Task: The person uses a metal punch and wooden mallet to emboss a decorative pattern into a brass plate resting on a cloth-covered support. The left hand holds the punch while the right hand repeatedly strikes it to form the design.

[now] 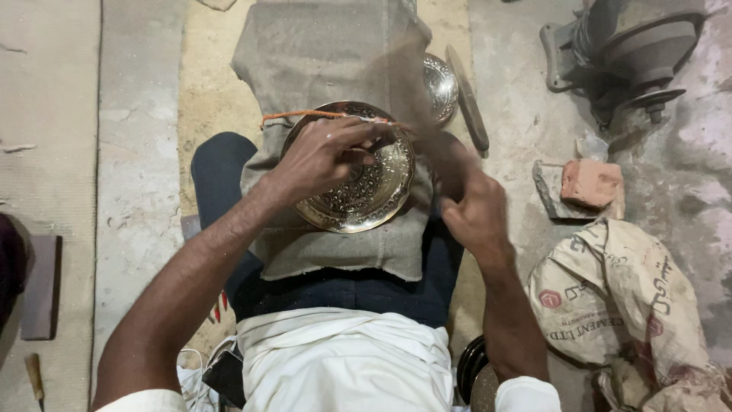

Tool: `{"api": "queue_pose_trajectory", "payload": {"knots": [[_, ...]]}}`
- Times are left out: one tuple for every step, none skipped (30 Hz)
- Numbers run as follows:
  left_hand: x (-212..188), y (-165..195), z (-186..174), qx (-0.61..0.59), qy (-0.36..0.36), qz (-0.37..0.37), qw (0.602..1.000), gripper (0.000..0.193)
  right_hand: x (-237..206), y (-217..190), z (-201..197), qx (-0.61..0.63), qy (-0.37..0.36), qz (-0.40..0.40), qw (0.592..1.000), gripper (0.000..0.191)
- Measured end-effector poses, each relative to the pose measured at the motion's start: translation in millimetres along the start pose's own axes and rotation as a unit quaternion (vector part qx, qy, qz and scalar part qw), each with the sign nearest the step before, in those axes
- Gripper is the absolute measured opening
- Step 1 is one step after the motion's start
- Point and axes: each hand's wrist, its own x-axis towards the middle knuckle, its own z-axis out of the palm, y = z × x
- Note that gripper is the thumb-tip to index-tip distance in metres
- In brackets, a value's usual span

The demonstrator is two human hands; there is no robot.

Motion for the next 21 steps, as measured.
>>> {"api": "queue_pose_trajectory", "payload": {"knots": [[0.4, -0.5, -0.2, 0.000, -0.009, -0.011, 1.000, 0.042, 1.2, -0.7, -0.6, -0.089, -0.022, 0.003, 0.996, 0.069], [0.5, -1.2, -0.3, -0.001, -0.019, -0.021, 1.000, 0.041, 1.7, -1.5, -1.9, -0.176, -0.043, 0.008, 0.983, 0.071], [0.7, -2.2, 0.1, -0.002, -0.028, -0.031, 0.999, 0.040, 2.6, -2.7, -1.9, -0.079, -0.031, 0.030, 0.996, 0.068], [0.7, -3.2, 0.5, 0.005, -0.020, -0.022, 1.000, 0.041, 3.5, -4.3, -1.3, 0.019, -0.021, 0.050, 0.998, 0.066], [-0.6, -3.9, 1.0, 0.011, -0.013, -0.016, 1.000, 0.041, 4.0, -6.0, -1.3, 0.117, -0.013, 0.072, 0.990, 0.063], [-2.3, -4.1, 1.8, 0.018, -0.005, -0.010, 1.000, 0.042, 3.8, -7.6, -2.2, 0.023, -0.027, 0.030, 0.999, 0.067], [-3.1, -4.8, 1.5, 0.032, 0.011, 0.008, 0.999, 0.039, 3.8, -9.3, -2.1, -0.070, -0.036, -0.014, 0.997, 0.071], [-4.8, -4.6, 0.6, 0.047, 0.023, 0.030, 0.998, 0.036, 2.8, -11.0, -2.1, -0.162, -0.042, -0.053, 0.985, 0.074], [-6.2, -3.5, 0.5, 0.059, 0.036, 0.051, 0.996, 0.032, 1.5, -13.3, 1.4, -0.067, -0.048, -0.046, 0.996, 0.072], [-6.3, -2.2, -0.1, -0.034, 0.048, 0.016, 0.998, 0.032, 0.5, -15.7, 7.3, 0.027, -0.052, -0.043, 0.997, 0.069], [-6.8, -0.5, -1.7, -0.125, 0.060, -0.019, 0.990, 0.034, 0.2, -17.2, 12.7, 0.122, -0.055, -0.042, 0.990, 0.067], [-7.8, 1.6, -3.7, -0.216, 0.070, -0.056, 0.972, 0.038, -0.6, -18.4, 18.6, 0.115, -0.055, -0.025, 0.992, 0.064], [-9.3, 4.0, -6.5, -0.214, 0.088, -0.072, 0.970, 0.041, -2.1, -19.3, 24.9, 0.110, -0.055, -0.005, 0.992, 0.062], [-11.8, 6.4, -9.8, -0.213, 0.108, -0.089, 0.967, 0.045, -1.8, -19.1, 29.3, 0.104, -0.058, 0.014, 0.993, 0.061], [-14.2, 9.0, -12.8, -0.211, 0.131, -0.106, 0.963, 0.049, 0.8, -17.9, 32.3, 0.100, -0.046, -0.012, 0.994, 0.062], [-16.9, 11.7, -15.2, -0.205, 0.129, -0.127, 0.962, 0.048, 6.5, -15.7, 33.0, 0.096, -0.035, -0.040, 0.994, 0.063], [-20.2, 14.6, -17.0, -0.199, 0.128, -0.149, 0.960, 0.047, 13.7, -14.0, 33.6, 0.092, -0.024, -0.068, 0.993, 0.065], [-22.6, 17.0, -18.1, -0.193, 0.126, -0.170, 0.958, 0.046, 24.2, -13.4, 36.0, 0.086, -0.006, -0.067, 0.994, 0.058], [-23.8, 19.4, -17.6, -0.195, 0.127, -0.169, 0.958, 0.045, 37.5, -13.4, 37.4, 0.079, 0.012, -0.064, 0.995, 0.052], [-24.7, 22.3, -15.5, -0.198, 0.126, -0.170, 0.957, 0.044, 49.0, -14.0, 38.1, 0.073, 0.029, -0.058, 0.995, 0.048], [-25.9, 24.6, -13.6, -0.202, 0.126, -0.170, 0.956, 0.044, 61.7, -15.7, 38.6, 0.072, 0.023, -0.061, 0.995, 0.048]]}}
